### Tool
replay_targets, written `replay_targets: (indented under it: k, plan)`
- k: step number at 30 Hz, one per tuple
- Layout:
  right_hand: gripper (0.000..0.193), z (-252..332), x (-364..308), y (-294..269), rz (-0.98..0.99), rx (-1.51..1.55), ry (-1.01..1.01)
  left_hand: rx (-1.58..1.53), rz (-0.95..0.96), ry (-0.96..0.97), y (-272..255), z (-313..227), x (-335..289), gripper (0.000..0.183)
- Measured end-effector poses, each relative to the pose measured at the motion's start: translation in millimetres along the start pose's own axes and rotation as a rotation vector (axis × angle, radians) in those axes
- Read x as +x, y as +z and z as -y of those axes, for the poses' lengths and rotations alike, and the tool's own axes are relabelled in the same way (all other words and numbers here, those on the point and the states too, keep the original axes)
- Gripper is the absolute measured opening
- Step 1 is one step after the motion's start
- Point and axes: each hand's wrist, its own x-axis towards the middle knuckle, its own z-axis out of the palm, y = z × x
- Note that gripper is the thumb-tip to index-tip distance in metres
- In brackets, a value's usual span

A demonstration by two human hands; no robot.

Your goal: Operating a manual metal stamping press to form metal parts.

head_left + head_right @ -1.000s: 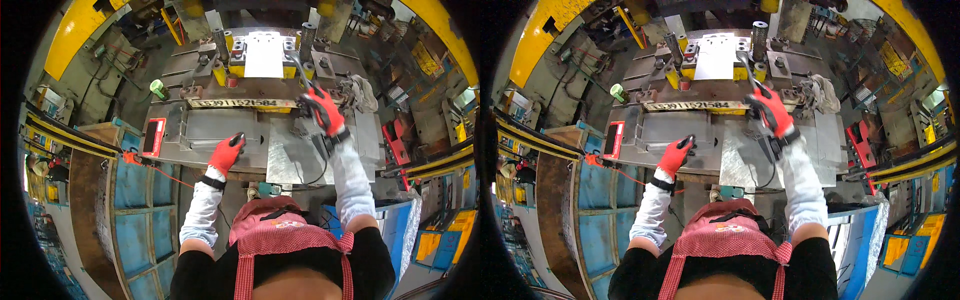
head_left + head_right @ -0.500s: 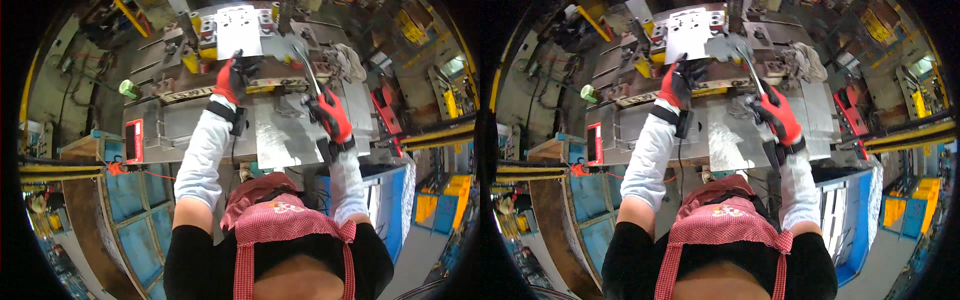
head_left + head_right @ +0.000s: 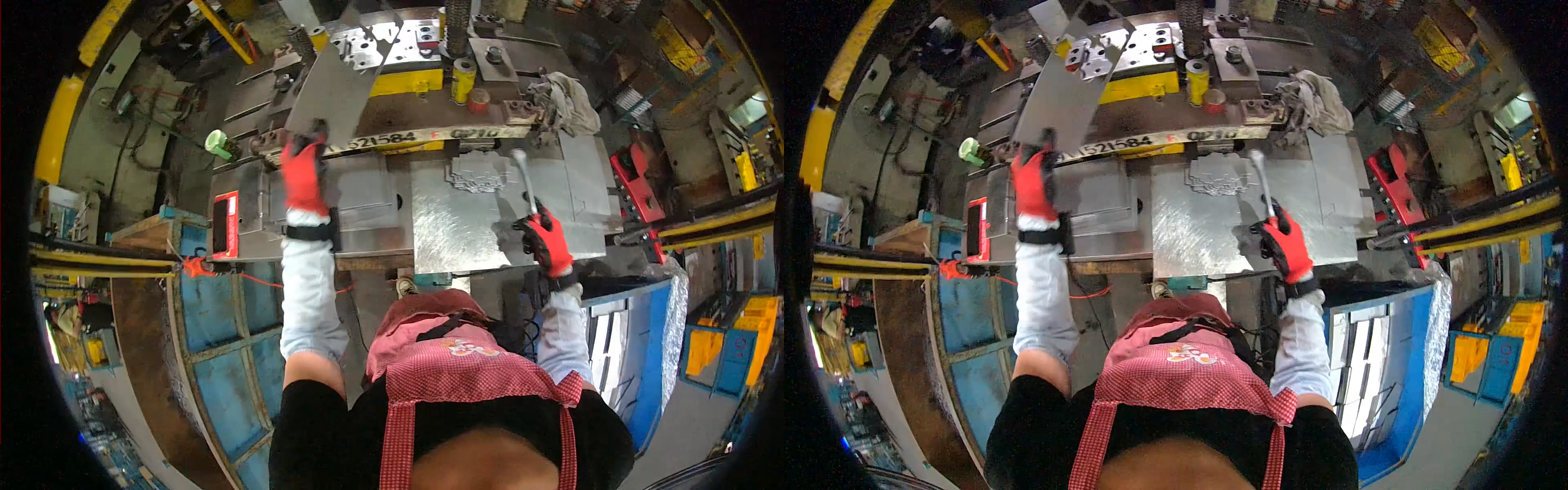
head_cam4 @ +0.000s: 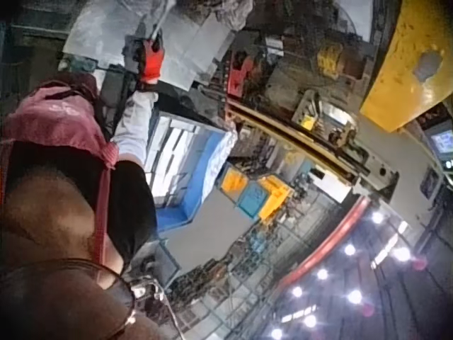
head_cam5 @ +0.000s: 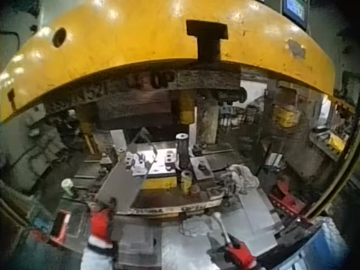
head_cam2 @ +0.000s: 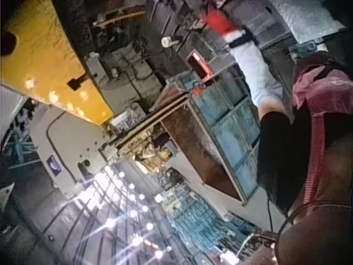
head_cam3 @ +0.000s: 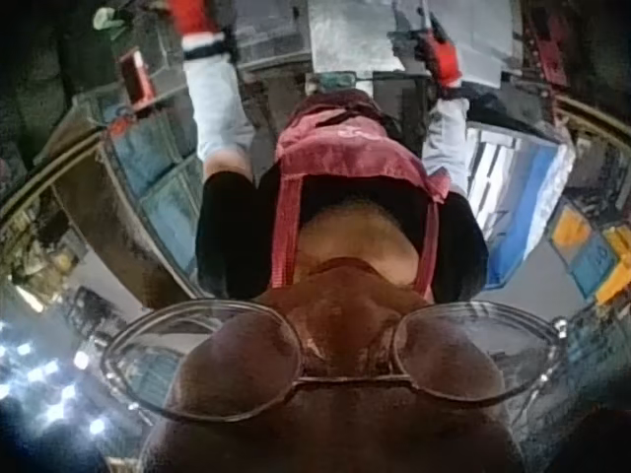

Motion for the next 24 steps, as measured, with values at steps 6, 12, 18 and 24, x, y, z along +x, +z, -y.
replay_targets:
  k: [6, 12, 18, 24]
  plan:
    - [0.062, 58, -32, 21, 0.121, -0.397, -0.376, 0.208, 0.161, 0.042, -47, -118, -16, 0.021]
    - [0.064, 85, -38, 86, 0.385, -0.804, -0.679, 0.437, 0.657, -0.078, -11, -84, 13, 0.023]
    - [0.069, 76, -29, 92, 0.618, -0.528, -0.184, 0.453, 1.148, -0.041, 18, -48, 49, 0.02]
    - [0.067, 74, -27, 105, 0.626, -0.207, 0.046, 0.566, 1.254, 0.904, 29, -16, 90, 0.014]
